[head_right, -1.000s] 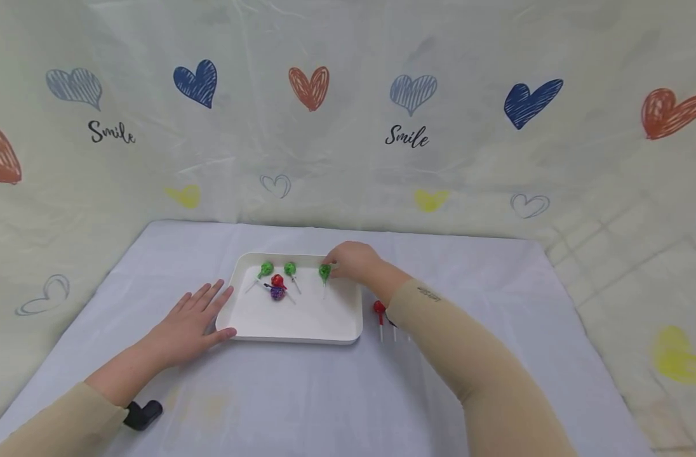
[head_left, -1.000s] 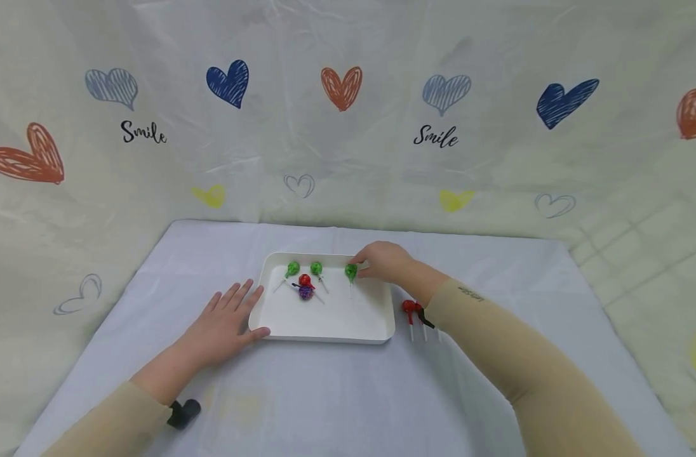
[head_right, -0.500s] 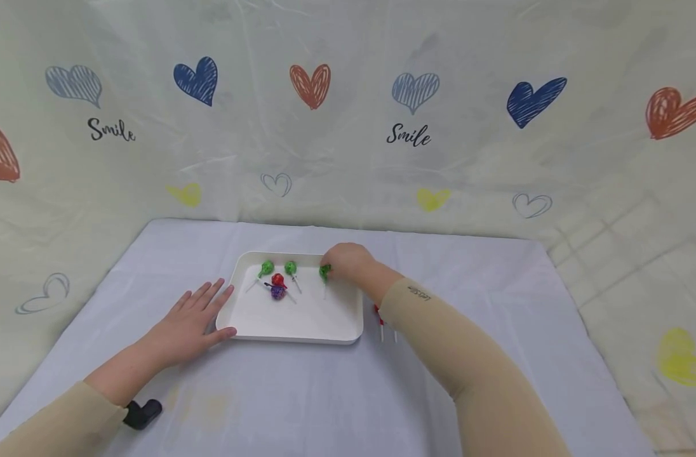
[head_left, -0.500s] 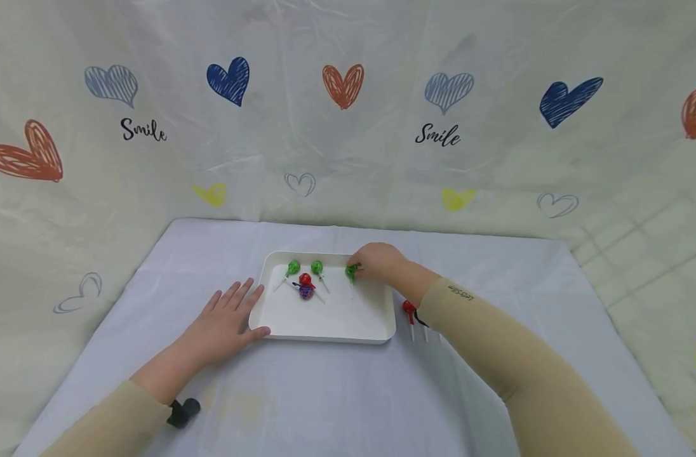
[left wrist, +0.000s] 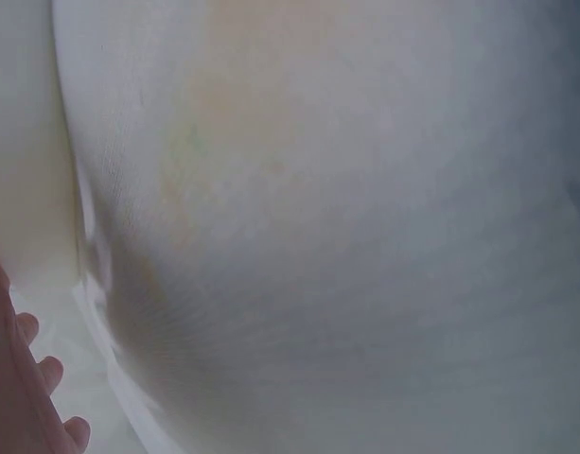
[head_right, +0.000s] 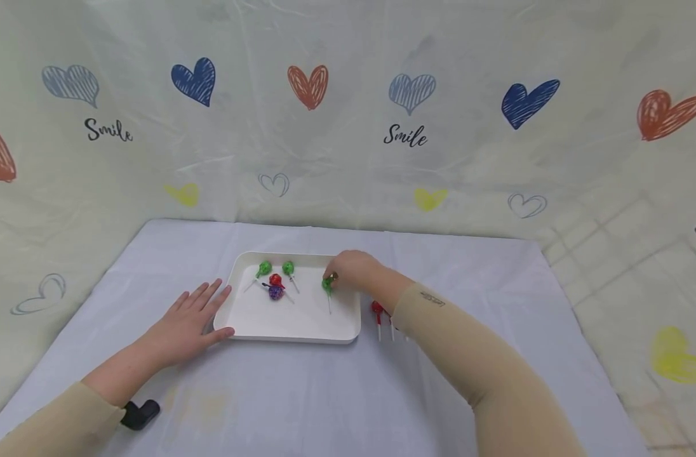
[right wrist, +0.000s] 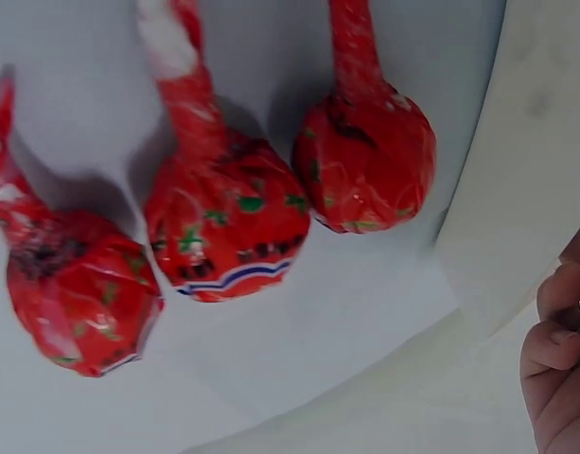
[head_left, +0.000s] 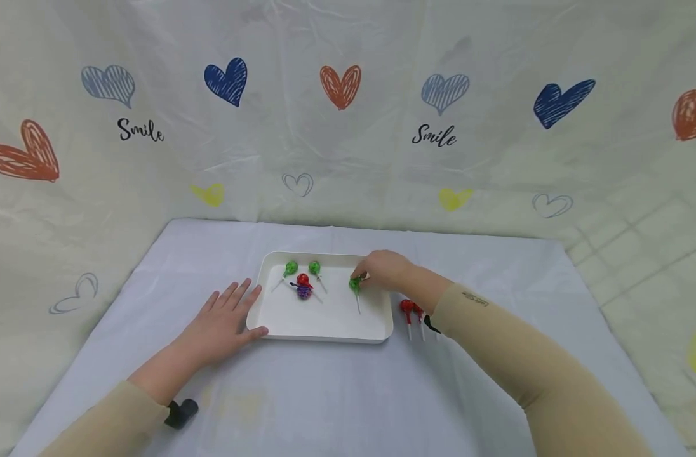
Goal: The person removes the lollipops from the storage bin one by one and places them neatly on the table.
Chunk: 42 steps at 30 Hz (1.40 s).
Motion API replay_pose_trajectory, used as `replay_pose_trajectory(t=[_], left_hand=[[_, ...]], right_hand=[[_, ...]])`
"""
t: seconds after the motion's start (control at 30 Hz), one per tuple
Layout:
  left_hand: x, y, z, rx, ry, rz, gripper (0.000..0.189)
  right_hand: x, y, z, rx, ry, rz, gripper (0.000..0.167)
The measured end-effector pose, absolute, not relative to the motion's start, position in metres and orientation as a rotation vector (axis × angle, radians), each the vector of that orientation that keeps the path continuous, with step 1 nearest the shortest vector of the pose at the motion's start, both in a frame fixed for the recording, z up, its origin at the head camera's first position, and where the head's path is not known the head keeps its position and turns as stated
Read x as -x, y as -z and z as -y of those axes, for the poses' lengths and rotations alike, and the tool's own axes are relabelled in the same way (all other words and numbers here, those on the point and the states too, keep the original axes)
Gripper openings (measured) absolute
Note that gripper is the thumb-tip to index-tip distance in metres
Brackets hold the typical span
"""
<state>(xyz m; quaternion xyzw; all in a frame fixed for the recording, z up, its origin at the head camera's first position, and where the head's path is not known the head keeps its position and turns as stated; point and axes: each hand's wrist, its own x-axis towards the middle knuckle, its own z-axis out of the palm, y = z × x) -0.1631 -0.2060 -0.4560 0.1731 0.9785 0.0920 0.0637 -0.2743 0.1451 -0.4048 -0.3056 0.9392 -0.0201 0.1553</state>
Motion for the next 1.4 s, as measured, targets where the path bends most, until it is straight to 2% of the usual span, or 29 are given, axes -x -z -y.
replay_pose_trajectory(t=[0.4,0.93,1.4], left_hand=[[0.161,0.456,0.206,-0.528,-0.298,-2.959,0.095],[0.161,0.454,0.205,-0.515,-0.291,-2.957,0.095],[0.163,0.458,0.206,-0.517,-0.281,-2.957,0.096]], right_hand=[[0.263,0.400,-0.156,0.878,0.112,-2.717,0.030],[0.271,0.401,-0.148,0.743,0.139,-2.650,0.035],[0.277,0.408,-0.145,0.665,0.202,-2.604,0.029]])
